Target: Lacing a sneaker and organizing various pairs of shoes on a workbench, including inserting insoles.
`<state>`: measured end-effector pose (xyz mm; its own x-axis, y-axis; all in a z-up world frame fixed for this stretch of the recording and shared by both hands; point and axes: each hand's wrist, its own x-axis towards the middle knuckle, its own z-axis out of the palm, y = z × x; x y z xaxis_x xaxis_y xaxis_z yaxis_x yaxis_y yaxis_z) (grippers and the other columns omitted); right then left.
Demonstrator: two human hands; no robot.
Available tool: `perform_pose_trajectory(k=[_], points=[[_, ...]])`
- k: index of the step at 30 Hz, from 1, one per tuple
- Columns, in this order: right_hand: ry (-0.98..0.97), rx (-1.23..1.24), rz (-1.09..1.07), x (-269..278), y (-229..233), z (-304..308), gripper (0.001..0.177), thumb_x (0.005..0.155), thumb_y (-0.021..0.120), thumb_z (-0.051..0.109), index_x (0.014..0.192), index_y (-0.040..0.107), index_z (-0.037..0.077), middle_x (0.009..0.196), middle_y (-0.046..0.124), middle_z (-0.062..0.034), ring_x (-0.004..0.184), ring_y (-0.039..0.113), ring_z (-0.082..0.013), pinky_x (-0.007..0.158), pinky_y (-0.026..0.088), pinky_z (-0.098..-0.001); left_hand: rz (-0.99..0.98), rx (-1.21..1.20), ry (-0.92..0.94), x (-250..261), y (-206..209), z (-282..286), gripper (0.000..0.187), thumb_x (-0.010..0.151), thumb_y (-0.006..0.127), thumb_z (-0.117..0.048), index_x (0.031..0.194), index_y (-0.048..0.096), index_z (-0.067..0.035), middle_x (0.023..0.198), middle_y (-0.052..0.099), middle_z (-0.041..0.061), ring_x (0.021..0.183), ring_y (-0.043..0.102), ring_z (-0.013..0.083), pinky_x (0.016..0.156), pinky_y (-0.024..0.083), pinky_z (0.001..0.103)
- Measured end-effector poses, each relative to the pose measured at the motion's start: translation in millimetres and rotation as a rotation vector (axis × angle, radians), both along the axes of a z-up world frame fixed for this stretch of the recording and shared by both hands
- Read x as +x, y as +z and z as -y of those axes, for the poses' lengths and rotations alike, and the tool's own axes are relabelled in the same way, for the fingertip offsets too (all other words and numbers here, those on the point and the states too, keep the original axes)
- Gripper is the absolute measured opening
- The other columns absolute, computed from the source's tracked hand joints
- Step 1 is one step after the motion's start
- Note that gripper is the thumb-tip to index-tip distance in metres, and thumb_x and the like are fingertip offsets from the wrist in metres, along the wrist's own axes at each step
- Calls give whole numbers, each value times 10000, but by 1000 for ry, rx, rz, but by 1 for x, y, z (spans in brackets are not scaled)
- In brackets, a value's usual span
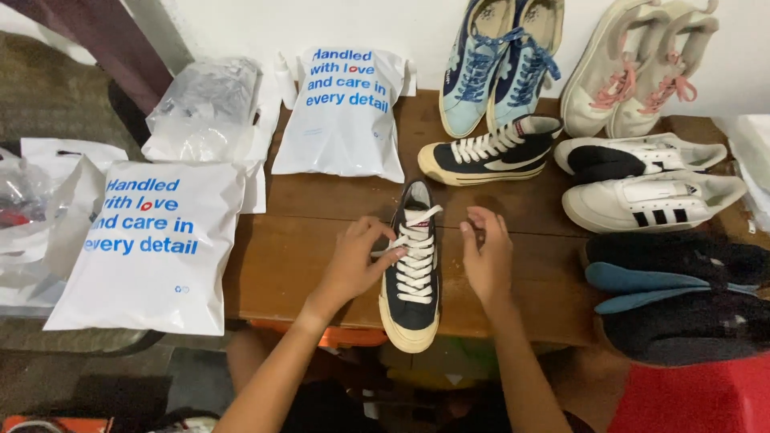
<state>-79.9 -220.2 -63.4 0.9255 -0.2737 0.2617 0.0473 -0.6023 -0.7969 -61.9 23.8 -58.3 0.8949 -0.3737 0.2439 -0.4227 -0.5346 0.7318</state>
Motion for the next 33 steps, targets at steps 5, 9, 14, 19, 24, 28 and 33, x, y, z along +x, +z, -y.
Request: perform_pose_trajectory(k=[5, 9, 14, 19, 24, 28, 33], points=[[131, -115, 300, -29, 0, -33, 273, 979, 609, 13, 1246, 654, 47, 1141, 579, -128, 1076, 639, -331, 894, 549, -420, -48, 11, -22, -11, 27, -1, 151, 946, 718, -265, 966, 689, -118, 1063, 700, 139, 1107, 663, 383, 985, 431, 536], [276, -183, 465, -37, 12, -60, 381, 902, 716, 1, 1275, 649, 36, 1117, 559, -144, 1056, 620, -370, 913, 536, -449, -158, -90, -115, -28, 64, 6, 158, 916, 710, -182, 981, 697, -38, 891, 754, 198, 937, 738, 413, 776, 559, 473], [246, -57, 475, -39, 10, -59, 129, 946, 675, 27, 1062, 732, 33, 1018, 606, -112, 941, 659, -313, 860, 554, -422, -147, -160, -162, -37, 105, 7, 149, 952, 677, -184, 957, 735, -47, 839, 774, 185, 852, 748, 368, 728, 560, 441], [166, 191, 384, -59, 35, -45, 142, 959, 664, 30, 1032, 776, 79, 967, 686, -111, 870, 708, -270, 811, 552, -399, -55, -181, -105, -24, 91, 3, 127, 950, 688, -188, 1040, 746, -121, 829, 769, 111, 810, 734, 271, 726, 563, 385], [36, 436, 368, -65, 39, -25, 204, 974, 663, 39, 1164, 719, -10, 992, 719, -188, 840, 742, -240, 781, 599, -355, 156, -86, -32, -12, 67, 17, 107, 934, 722, -154, 1023, 780, -155, 886, 733, 60, 692, 689, 240, 692, 561, 361], [87, 465, 428, -54, 39, -9, 245, 1019, 582, 13, 1255, 539, -37, 963, 718, -204, 808, 709, -215, 772, 575, -319, 257, 31, -13, -14, 63, 32, 121, 903, 751, -161, 1021, 778, -154, 868, 689, 32, 741, 699, 264, 745, 520, 362], [61, 412, 385, -49, 45, -3, 114, 1046, 568, 3, 1093, 654, -54, 968, 742, -204, 801, 697, -197, 770, 584, -309, 227, 132, -46, -12, 53, 45, 164, 925, 733, -147, 1086, 757, -167, 878, 612, 20, 848, 671, 265, 934, 422, 430]])
